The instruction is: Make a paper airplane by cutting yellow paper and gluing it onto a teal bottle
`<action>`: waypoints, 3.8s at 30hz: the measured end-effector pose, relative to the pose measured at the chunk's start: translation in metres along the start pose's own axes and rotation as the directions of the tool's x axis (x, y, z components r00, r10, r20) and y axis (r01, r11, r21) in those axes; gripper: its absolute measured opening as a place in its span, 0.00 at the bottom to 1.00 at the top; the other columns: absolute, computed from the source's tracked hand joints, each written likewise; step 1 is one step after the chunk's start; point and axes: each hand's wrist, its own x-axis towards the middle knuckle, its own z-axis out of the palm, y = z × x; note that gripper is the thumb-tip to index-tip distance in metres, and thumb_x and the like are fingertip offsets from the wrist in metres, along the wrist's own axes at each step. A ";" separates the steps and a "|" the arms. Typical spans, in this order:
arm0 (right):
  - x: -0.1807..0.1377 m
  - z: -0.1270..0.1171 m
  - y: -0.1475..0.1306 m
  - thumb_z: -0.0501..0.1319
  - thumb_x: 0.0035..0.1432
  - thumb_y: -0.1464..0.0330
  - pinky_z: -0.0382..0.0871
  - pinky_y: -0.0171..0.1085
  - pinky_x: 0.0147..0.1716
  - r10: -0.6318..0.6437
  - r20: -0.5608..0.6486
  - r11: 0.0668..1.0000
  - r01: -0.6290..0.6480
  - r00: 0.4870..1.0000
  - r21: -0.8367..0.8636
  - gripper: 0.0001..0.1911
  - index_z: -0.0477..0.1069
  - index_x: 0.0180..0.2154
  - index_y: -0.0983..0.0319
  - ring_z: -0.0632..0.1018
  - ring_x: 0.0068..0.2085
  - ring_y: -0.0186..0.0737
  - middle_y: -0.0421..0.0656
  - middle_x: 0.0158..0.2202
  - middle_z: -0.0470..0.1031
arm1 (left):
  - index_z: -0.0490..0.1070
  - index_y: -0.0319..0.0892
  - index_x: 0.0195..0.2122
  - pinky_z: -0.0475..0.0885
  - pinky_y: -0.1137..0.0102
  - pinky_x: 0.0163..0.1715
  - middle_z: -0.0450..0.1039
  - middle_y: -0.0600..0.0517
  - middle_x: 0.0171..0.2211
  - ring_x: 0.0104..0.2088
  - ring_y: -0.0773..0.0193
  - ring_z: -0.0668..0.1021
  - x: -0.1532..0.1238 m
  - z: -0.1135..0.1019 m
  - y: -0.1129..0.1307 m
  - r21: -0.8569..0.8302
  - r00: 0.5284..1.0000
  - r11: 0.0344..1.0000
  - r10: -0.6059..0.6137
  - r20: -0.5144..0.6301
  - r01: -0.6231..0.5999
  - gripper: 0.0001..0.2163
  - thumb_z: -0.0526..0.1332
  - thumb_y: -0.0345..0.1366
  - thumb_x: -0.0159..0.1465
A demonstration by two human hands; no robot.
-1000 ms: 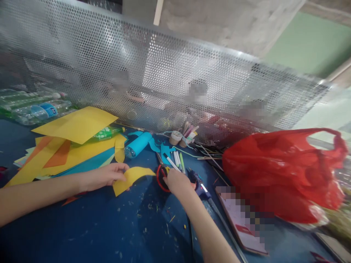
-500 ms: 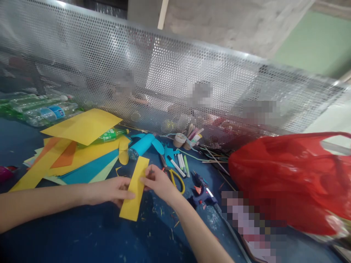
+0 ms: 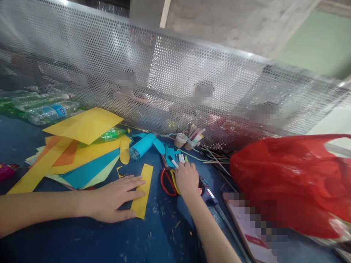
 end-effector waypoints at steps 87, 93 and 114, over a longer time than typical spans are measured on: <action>-0.035 0.019 -0.080 0.59 0.55 0.59 0.63 0.33 0.24 0.109 0.181 -0.251 -0.149 0.977 0.956 0.10 0.63 0.31 0.58 0.69 0.23 0.34 0.36 0.21 0.70 | 0.67 0.42 0.50 0.71 0.59 0.32 0.59 0.38 0.58 0.37 0.50 0.77 0.000 0.001 0.003 0.473 0.996 0.879 -0.082 0.046 0.051 0.24 0.50 0.54 0.62; -0.037 0.021 -0.080 0.60 0.55 0.59 0.55 0.34 0.22 0.050 0.086 0.119 -0.091 0.995 0.989 0.14 0.59 0.25 0.58 0.62 0.20 0.33 0.32 0.17 0.59 | 0.65 0.43 0.53 0.72 0.57 0.31 0.64 0.38 0.53 0.35 0.50 0.77 -0.007 0.016 0.017 0.519 0.987 0.849 -0.150 0.052 0.102 0.26 0.47 0.55 0.63; -0.033 0.028 -0.081 0.61 0.54 0.59 0.52 0.34 0.21 0.008 0.062 0.211 -0.062 0.998 0.976 0.16 0.57 0.22 0.57 0.59 0.19 0.33 0.32 0.15 0.59 | 0.56 0.33 0.61 0.71 0.54 0.39 0.58 0.30 0.58 0.44 0.42 0.75 -0.001 0.022 0.019 0.454 0.972 0.877 -0.218 0.084 0.158 0.38 0.43 0.61 0.61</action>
